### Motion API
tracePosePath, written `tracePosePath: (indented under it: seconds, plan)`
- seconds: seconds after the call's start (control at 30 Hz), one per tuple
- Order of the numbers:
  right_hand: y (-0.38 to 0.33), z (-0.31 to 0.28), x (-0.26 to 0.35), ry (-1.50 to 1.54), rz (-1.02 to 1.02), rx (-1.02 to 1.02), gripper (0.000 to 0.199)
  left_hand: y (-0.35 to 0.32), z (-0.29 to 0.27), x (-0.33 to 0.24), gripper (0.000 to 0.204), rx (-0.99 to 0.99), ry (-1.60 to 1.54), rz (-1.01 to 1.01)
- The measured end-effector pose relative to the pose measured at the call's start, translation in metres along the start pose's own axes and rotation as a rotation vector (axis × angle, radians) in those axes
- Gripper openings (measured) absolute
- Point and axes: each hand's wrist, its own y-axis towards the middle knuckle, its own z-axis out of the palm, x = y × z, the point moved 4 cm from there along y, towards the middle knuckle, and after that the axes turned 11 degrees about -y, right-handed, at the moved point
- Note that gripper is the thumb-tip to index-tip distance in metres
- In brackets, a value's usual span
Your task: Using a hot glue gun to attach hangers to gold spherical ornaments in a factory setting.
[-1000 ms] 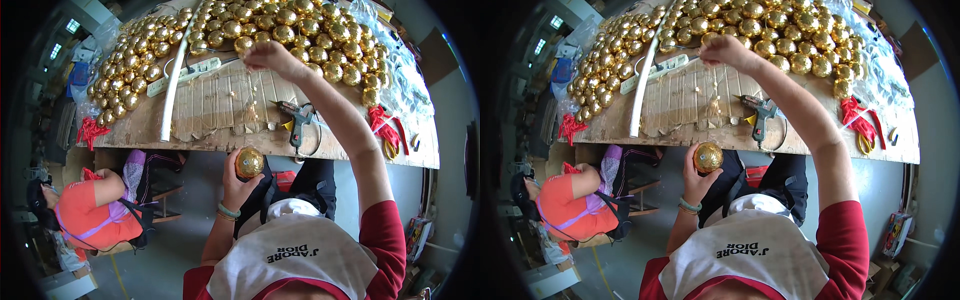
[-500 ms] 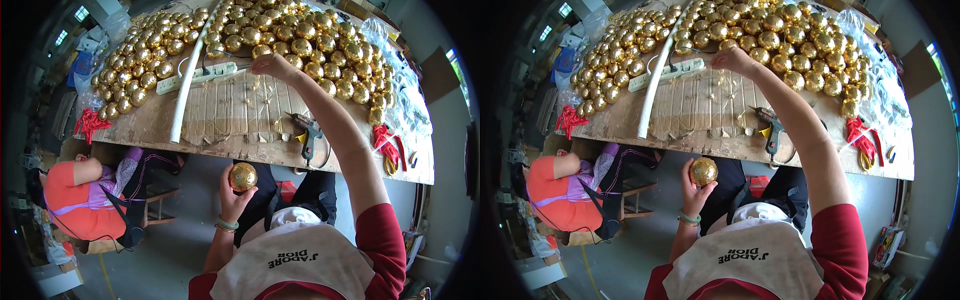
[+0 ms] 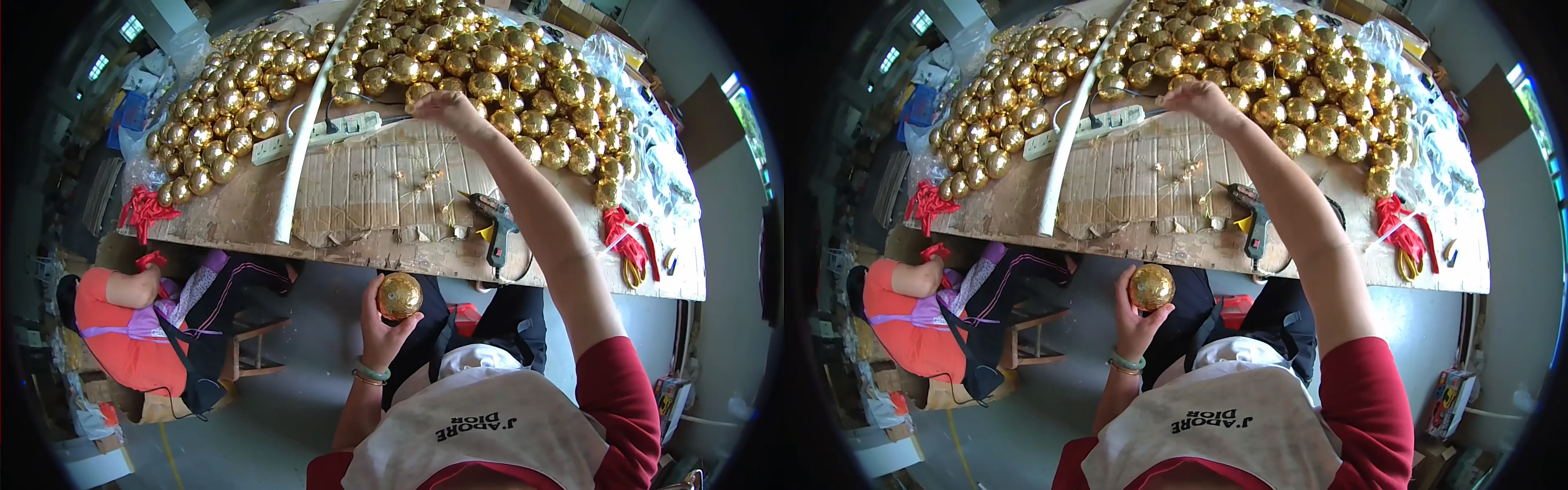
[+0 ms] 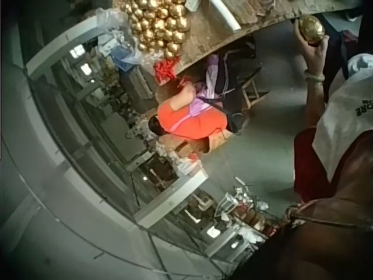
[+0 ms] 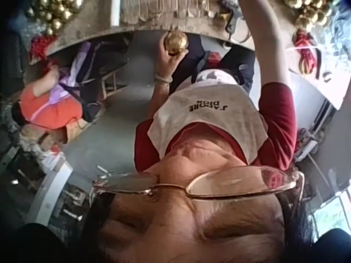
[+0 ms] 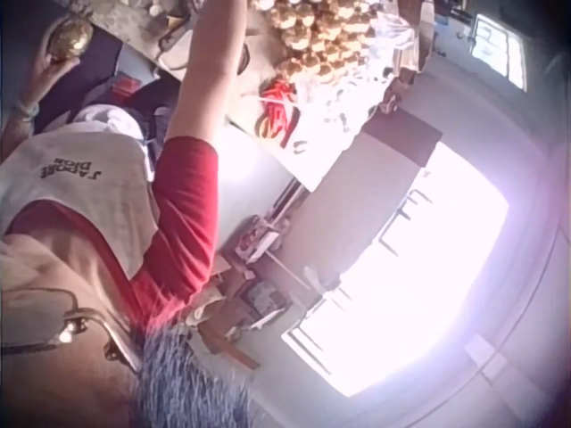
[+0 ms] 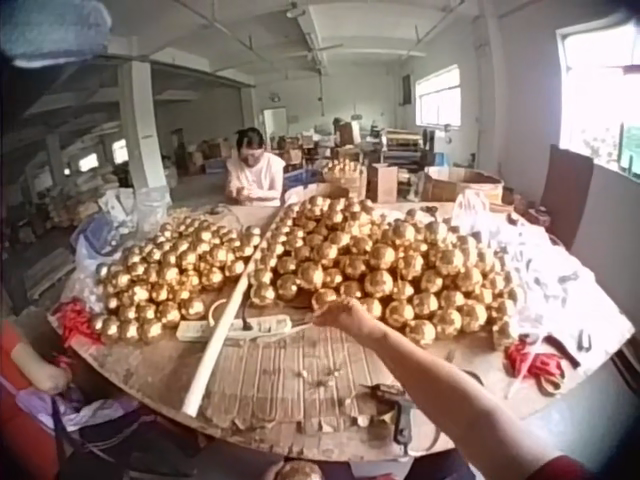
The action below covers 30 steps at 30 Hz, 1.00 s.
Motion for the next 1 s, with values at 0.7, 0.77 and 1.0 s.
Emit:
tracePosePath:
  seconds: [0.7, 0.77, 1.0]
  plan:
    - [-0.02, 0.0, 0.057, 1.252, 0.611, 0.182, 0.006, 0.014, -0.008, -0.021, 0.087, -0.06, -0.32, -0.053]
    - [-0.016, -0.003, 0.075, 1.362, 0.548, 0.196, 0.008, 0.026, -0.011, -0.042, 0.089, -0.052, -0.411, -0.046]
    - [-0.019, -0.01, 0.125, 1.295, 0.469, 0.393, 0.012, 0.086, -0.02, -0.099, 0.098, 0.084, -0.44, 0.169]
